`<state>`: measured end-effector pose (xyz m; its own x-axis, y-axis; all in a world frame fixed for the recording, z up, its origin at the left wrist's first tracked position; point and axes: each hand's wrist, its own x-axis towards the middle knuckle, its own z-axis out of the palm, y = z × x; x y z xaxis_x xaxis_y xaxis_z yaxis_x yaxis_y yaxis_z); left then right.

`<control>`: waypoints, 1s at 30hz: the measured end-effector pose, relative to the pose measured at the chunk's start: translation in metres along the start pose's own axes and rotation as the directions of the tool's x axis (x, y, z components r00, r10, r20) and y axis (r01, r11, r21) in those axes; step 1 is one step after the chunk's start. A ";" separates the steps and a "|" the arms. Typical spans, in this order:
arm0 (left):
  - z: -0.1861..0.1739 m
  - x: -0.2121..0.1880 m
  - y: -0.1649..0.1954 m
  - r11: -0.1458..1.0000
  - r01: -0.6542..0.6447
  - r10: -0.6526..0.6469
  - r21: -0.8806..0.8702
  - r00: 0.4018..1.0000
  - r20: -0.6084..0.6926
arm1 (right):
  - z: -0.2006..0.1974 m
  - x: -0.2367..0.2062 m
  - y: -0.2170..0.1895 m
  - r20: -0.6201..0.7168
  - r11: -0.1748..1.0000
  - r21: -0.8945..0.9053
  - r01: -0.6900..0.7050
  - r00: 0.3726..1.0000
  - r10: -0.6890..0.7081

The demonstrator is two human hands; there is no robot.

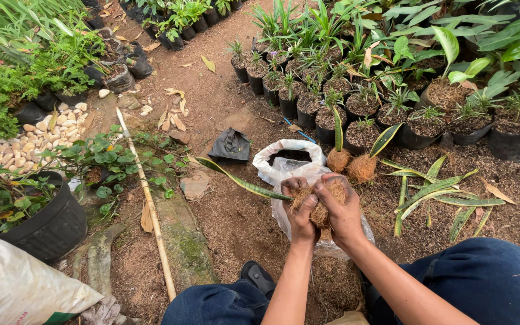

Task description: The person sits on the ground and wraps a small potted plant's root ball with coconut coir. They repeatedly compress and adjust the coir around the roots, then place the wrapped plant on the ground among other potted plants.

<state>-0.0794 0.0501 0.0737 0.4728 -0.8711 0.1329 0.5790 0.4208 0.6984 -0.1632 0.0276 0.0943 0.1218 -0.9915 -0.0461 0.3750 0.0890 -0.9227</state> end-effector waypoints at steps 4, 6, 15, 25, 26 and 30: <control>0.002 0.000 0.006 0.997 -0.045 0.042 0.059 0.998 0.039 | 0.003 -0.002 -0.002 -0.017 0.999 -0.032 0.022 1.000 -0.023; 0.004 0.001 0.011 0.989 -0.083 0.076 0.121 0.995 0.060 | 0.005 -0.003 -0.005 0.007 0.990 -0.089 0.106 0.994 -0.106; -0.003 -0.001 0.005 0.975 -0.090 0.092 0.201 0.996 0.001 | 0.005 -0.002 -0.007 0.020 0.997 -0.002 -0.074 0.997 0.074; 0.003 0.002 0.016 0.974 -0.093 0.083 0.207 0.995 0.057 | 0.004 -0.002 -0.006 0.029 0.994 -0.106 0.014 1.000 -0.011; 0.005 0.002 0.018 0.973 -0.089 0.081 0.214 0.996 0.049 | 0.003 -0.002 -0.005 0.031 0.996 -0.094 0.006 1.000 -0.003; 0.007 0.001 0.019 0.953 -0.136 0.130 0.271 0.991 0.041 | 0.003 -0.002 -0.001 -0.003 1.000 -0.029 0.002 1.000 -0.002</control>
<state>-0.0726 0.0555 0.0916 0.5160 -0.8189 0.2512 0.3075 0.4508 0.8380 -0.1614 0.0296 0.0964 0.1182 -0.9920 -0.0454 0.3489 0.0843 -0.9334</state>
